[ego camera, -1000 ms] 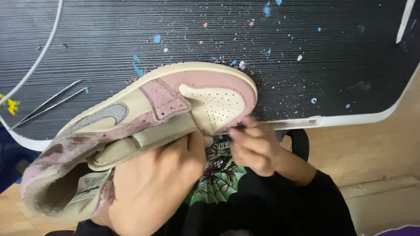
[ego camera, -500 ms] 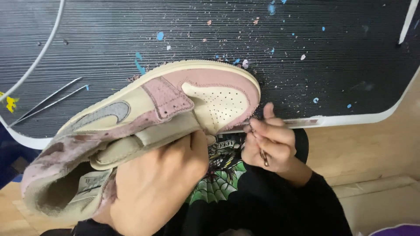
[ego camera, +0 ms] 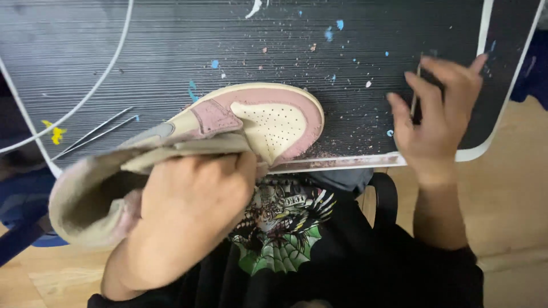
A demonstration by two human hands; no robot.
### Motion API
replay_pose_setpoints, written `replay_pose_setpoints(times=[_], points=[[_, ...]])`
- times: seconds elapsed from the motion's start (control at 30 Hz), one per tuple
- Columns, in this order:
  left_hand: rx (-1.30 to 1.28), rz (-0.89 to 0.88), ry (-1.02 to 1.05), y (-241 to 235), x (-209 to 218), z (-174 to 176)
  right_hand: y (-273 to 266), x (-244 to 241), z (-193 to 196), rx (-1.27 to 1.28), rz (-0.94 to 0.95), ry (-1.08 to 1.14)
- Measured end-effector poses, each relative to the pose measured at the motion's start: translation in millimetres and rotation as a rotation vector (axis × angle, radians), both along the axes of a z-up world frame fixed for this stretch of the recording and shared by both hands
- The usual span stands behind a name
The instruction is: The person cleans a pink and white sneaker by hand and with a toothbrush. They scrub the sole, heel, and toe box areas, rotating the shoe to access different sides. The shoe is held in the left hand while the right hand scrubs with the brush.
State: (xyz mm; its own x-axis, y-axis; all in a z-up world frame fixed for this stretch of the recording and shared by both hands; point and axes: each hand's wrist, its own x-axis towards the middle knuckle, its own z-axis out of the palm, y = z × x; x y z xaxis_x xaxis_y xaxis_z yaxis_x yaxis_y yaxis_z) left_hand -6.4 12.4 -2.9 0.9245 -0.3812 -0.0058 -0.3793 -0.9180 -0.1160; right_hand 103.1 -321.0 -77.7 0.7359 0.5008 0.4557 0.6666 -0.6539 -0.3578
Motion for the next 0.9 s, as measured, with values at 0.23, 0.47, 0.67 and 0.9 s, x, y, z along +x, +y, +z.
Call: replay_pose_setpoints(times=[0.23, 0.47, 0.67, 0.9], points=[[-0.138, 0.029, 0.498, 24, 28, 24, -28, 30, 41, -0.104, 0.099, 0.135], [-0.152, 0.056, 0.712, 37, 47, 35, -38, 78, 21, -0.189, -0.121, -0.048], [-0.2, 0.016, 0.961, 42, 54, 41, -82, 107, -14, -0.321, -0.094, -0.076], [-0.379, 0.133, 1.012, 35, 62, 48, -34, 88, 12, -0.374, -0.074, -0.099]])
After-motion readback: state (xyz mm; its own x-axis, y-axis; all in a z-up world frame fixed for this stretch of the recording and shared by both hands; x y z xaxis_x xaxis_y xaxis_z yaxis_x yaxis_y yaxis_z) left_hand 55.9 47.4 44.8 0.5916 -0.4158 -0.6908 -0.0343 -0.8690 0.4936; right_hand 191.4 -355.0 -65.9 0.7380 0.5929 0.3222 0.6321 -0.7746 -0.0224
